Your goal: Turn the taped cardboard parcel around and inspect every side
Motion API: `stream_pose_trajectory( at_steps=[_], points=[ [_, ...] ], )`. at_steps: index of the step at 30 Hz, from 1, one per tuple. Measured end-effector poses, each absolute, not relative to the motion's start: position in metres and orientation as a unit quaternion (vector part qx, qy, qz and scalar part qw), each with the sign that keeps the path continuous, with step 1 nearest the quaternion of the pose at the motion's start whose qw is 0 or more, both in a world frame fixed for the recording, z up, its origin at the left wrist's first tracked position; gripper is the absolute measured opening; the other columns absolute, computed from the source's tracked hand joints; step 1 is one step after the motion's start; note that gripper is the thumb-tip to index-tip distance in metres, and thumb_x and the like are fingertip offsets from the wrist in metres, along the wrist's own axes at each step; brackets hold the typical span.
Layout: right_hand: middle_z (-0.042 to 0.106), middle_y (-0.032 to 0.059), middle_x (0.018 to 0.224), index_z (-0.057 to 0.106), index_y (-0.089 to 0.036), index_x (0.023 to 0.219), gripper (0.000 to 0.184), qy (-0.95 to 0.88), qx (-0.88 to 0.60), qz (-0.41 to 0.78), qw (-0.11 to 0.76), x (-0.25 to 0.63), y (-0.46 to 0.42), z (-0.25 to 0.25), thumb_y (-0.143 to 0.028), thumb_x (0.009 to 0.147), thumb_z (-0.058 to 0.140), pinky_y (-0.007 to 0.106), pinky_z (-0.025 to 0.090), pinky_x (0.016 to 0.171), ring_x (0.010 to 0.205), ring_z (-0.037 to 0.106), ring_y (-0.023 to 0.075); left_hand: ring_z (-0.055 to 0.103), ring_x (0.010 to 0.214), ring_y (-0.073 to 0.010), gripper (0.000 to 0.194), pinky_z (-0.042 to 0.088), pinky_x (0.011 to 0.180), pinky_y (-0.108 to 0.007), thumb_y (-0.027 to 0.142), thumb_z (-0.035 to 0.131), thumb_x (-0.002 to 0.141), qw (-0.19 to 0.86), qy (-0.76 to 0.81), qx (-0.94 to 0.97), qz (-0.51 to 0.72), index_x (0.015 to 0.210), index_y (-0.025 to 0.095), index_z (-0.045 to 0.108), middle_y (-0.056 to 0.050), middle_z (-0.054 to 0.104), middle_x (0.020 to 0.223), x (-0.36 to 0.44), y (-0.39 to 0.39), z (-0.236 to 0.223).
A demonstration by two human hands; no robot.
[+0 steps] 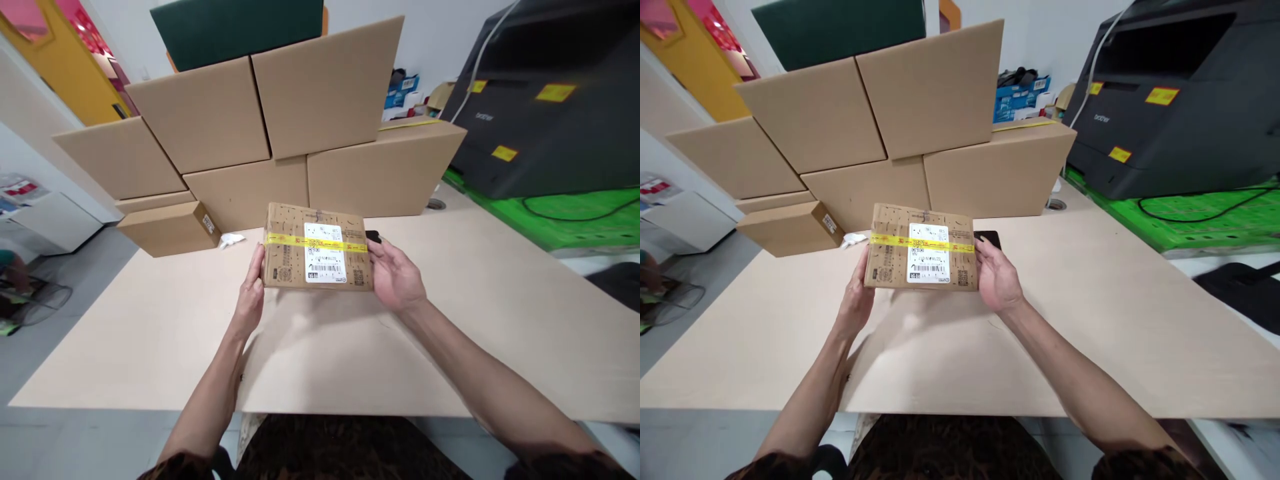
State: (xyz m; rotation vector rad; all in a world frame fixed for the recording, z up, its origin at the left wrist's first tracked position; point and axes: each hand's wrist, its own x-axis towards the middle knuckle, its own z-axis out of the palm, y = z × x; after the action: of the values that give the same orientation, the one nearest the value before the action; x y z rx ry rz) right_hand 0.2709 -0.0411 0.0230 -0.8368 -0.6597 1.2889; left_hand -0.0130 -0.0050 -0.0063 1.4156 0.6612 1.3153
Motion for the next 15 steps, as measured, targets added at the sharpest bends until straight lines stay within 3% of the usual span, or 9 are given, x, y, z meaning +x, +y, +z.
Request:
stream_pose_trajectory(
  at_steps=[4, 8, 11, 15],
  points=[
    [0.079, 0.0094, 0.133, 0.077, -0.027, 0.113, 0.051, -0.287, -0.417, 0.591, 0.627, 0.280, -0.043, 0.023, -0.069, 0.087, 0.065, 0.054, 0.057, 0.109, 0.140, 0.063, 0.0349, 0.032, 0.165, -0.0391, 0.078, 0.032, 0.134, -0.056, 0.076, 0.070, 0.088, 0.561, 0.309, 0.560, 0.526, 0.153, 0.032, 0.061, -0.006, 0.046, 0.174, -0.013, -0.001, -0.007],
    [0.079, 0.0061, 0.134, 0.074, -0.032, 0.121, 0.056, -0.316, -0.417, 0.574, 0.630, 0.285, -0.044, 0.020, -0.075, 0.085, 0.066, 0.052, 0.059, 0.098, 0.132, 0.068, 0.0340, 0.061, 0.142, -0.0352, 0.069, 0.057, 0.112, -0.047, 0.070, 0.074, 0.089, 0.580, 0.337, 0.526, 0.523, 0.144, 0.029, 0.069, -0.010, 0.066, 0.154, -0.015, 0.001, -0.002],
    [0.079, 0.0054, 0.134, 0.073, -0.033, 0.122, 0.059, -0.352, -0.399, 0.554, 0.640, 0.285, -0.043, 0.020, -0.078, 0.084, 0.064, 0.054, 0.060, 0.098, 0.133, 0.067, 0.0345, 0.074, 0.119, -0.0274, 0.071, 0.063, 0.094, -0.037, 0.068, 0.080, 0.085, 0.578, 0.329, 0.518, 0.538, 0.144, 0.030, 0.068, -0.009, 0.074, 0.143, -0.021, 0.002, 0.002],
    [0.081, 0.0058, 0.123, 0.074, -0.033, 0.118, 0.054, -0.371, -0.384, 0.537, 0.653, 0.287, -0.039, 0.020, -0.076, 0.088, 0.062, 0.055, 0.061, 0.100, 0.133, 0.068, 0.0351, 0.078, 0.085, -0.0198, 0.087, 0.063, 0.082, -0.036, 0.067, 0.082, 0.083, 0.571, 0.305, 0.524, 0.554, 0.157, 0.030, 0.057, -0.013, 0.075, 0.139, -0.027, 0.002, 0.004]
  ],
)
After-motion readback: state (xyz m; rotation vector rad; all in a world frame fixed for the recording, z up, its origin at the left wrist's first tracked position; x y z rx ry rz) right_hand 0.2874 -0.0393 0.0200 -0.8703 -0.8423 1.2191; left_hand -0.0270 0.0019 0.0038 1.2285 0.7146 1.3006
